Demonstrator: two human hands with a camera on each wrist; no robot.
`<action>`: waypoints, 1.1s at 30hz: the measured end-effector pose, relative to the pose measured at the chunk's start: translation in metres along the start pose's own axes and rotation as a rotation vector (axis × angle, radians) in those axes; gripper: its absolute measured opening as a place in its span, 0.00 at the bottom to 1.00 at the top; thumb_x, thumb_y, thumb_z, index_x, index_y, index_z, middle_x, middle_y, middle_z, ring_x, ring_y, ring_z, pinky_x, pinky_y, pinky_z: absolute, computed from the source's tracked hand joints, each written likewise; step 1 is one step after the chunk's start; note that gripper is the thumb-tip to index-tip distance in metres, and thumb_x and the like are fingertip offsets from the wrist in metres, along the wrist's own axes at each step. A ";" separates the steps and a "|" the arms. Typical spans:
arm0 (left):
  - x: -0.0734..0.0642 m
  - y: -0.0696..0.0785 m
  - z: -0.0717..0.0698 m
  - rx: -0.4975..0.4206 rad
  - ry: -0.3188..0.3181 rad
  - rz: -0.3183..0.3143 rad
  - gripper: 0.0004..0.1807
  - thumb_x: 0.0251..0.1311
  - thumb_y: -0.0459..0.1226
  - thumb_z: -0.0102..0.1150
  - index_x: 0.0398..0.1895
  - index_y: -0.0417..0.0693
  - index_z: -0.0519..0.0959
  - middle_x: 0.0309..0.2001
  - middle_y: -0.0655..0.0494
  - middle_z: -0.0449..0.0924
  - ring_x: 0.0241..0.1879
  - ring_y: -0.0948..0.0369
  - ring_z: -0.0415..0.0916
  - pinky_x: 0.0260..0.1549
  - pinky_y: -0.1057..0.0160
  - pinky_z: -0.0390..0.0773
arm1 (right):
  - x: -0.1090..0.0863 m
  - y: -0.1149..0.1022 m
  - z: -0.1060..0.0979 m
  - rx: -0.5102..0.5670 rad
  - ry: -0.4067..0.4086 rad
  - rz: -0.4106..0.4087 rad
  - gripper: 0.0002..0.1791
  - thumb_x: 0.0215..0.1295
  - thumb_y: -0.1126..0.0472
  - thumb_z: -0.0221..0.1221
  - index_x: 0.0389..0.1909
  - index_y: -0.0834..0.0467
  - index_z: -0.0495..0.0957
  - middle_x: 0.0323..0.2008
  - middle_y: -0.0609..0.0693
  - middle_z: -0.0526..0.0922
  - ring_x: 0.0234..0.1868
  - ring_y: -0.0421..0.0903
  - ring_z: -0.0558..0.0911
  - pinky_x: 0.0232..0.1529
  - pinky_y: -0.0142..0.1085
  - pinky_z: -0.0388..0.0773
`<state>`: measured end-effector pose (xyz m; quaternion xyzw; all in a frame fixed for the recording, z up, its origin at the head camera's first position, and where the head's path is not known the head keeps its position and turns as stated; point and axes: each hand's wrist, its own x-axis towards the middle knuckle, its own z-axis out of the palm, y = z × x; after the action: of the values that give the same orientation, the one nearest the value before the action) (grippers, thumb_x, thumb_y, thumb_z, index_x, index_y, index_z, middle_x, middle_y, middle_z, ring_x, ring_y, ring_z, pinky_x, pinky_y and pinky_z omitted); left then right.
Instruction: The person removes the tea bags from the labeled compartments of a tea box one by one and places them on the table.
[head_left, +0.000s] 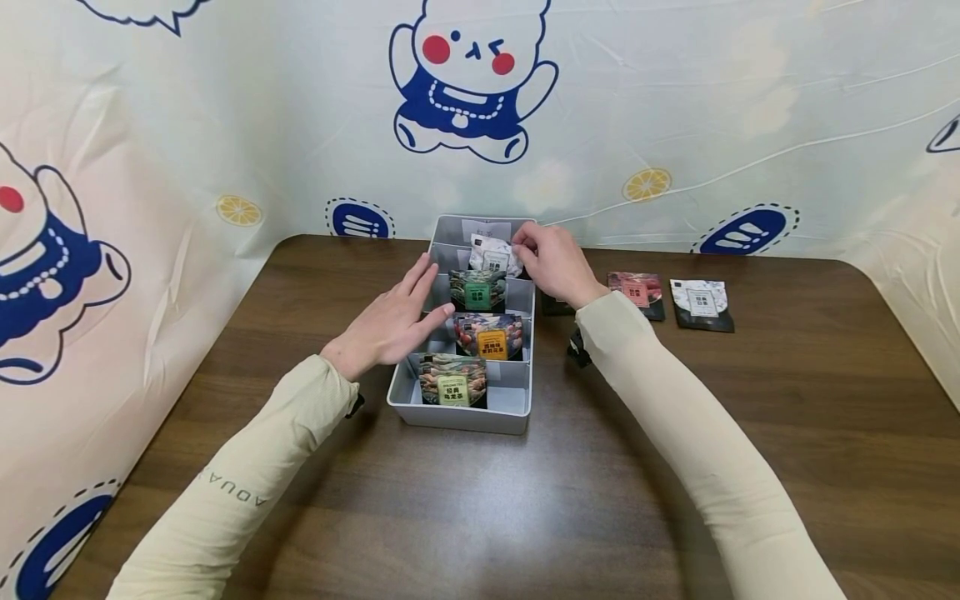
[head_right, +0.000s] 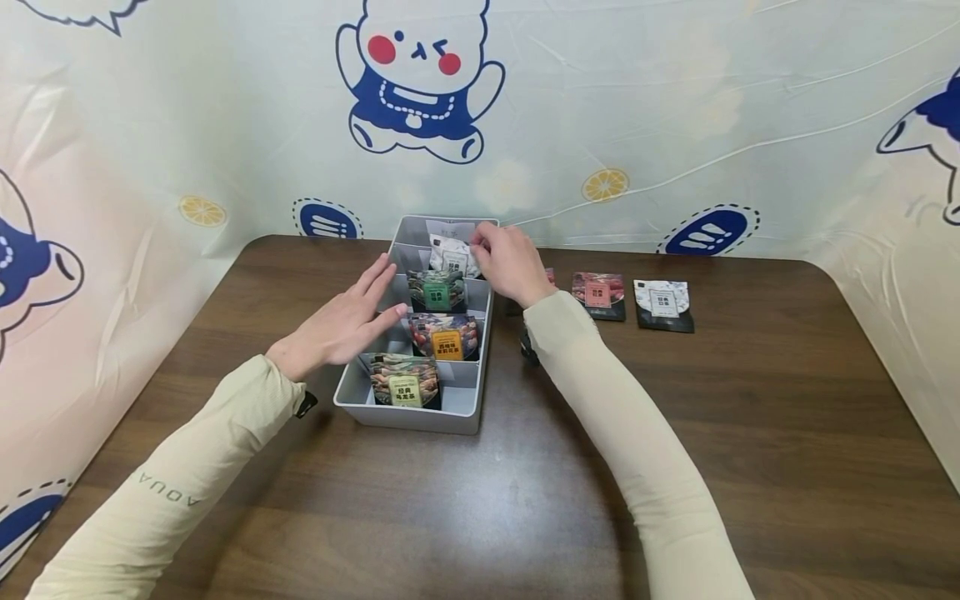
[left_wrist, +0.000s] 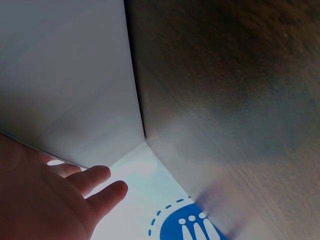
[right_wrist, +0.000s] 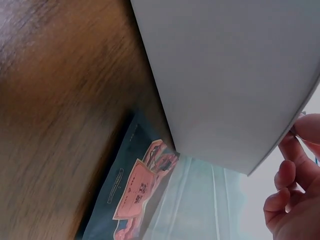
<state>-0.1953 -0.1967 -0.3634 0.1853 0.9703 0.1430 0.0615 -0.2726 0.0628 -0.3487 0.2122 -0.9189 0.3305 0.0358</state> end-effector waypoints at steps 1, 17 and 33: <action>0.000 0.000 0.000 0.002 0.003 0.002 0.45 0.69 0.65 0.26 0.78 0.45 0.39 0.79 0.52 0.27 0.76 0.48 0.44 0.72 0.48 0.54 | 0.000 0.001 -0.001 0.008 0.004 0.002 0.11 0.73 0.58 0.51 0.46 0.57 0.78 0.37 0.52 0.83 0.33 0.48 0.77 0.37 0.40 0.74; 0.001 -0.001 0.001 0.006 0.001 -0.003 0.45 0.69 0.65 0.25 0.78 0.46 0.39 0.79 0.51 0.28 0.76 0.48 0.44 0.71 0.47 0.55 | -0.001 0.014 -0.011 0.150 0.159 0.109 0.13 0.74 0.58 0.48 0.50 0.60 0.75 0.43 0.58 0.83 0.33 0.50 0.80 0.31 0.38 0.73; 0.001 -0.002 0.001 0.002 0.000 0.003 0.45 0.69 0.65 0.25 0.78 0.46 0.39 0.79 0.51 0.28 0.77 0.48 0.43 0.72 0.48 0.54 | -0.006 0.034 -0.021 0.177 0.278 0.255 0.15 0.72 0.59 0.50 0.49 0.64 0.77 0.39 0.59 0.82 0.32 0.47 0.75 0.31 0.34 0.68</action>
<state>-0.1964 -0.1979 -0.3645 0.1867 0.9702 0.1419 0.0611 -0.2828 0.1017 -0.3536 0.0489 -0.8920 0.4379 0.1013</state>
